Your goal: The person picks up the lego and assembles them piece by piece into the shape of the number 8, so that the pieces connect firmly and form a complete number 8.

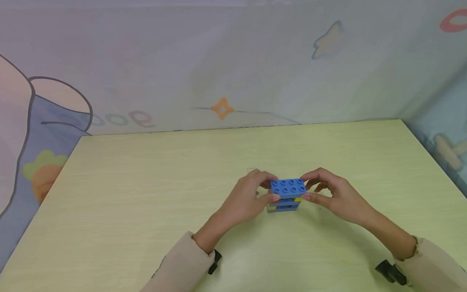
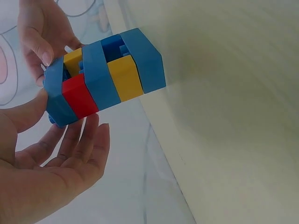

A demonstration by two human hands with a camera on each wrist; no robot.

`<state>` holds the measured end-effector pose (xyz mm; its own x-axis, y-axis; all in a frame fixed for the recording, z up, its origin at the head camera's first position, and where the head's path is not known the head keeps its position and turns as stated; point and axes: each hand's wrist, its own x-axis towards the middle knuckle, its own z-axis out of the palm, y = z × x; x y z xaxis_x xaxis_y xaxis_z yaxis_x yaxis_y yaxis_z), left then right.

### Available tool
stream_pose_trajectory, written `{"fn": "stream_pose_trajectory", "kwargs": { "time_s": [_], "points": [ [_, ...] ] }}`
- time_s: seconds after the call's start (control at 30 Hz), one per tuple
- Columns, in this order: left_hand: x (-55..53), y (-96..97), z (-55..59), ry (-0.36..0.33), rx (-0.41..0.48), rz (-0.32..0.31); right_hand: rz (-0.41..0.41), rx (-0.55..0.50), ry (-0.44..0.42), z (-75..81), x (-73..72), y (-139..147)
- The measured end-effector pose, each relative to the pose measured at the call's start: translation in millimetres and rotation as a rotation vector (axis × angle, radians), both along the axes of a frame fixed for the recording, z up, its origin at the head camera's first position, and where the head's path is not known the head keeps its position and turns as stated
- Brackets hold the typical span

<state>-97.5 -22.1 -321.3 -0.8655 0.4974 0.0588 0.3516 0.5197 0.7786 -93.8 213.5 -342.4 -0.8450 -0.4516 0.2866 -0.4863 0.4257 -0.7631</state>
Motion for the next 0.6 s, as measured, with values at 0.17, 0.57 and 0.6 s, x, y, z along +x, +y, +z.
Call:
{"fn": "stream_pose_trajectory", "kwargs": {
  "time_s": [0.17,0.57,0.6],
  "points": [
    [-1.5,-0.1,1.0,-0.016,0.0,0.005,0.007,-0.013,-0.017,0.5,0.5,0],
    [-8.6,-4.8,-0.8,-0.079,0.082,0.151,0.045,-0.124,-0.181,-3.9,3.8,-9],
    [-9.1,-6.1,-0.6,-0.081,0.087,0.165,0.05,-0.139,-0.194,-4.8,4.4,-10]
  ]
}}
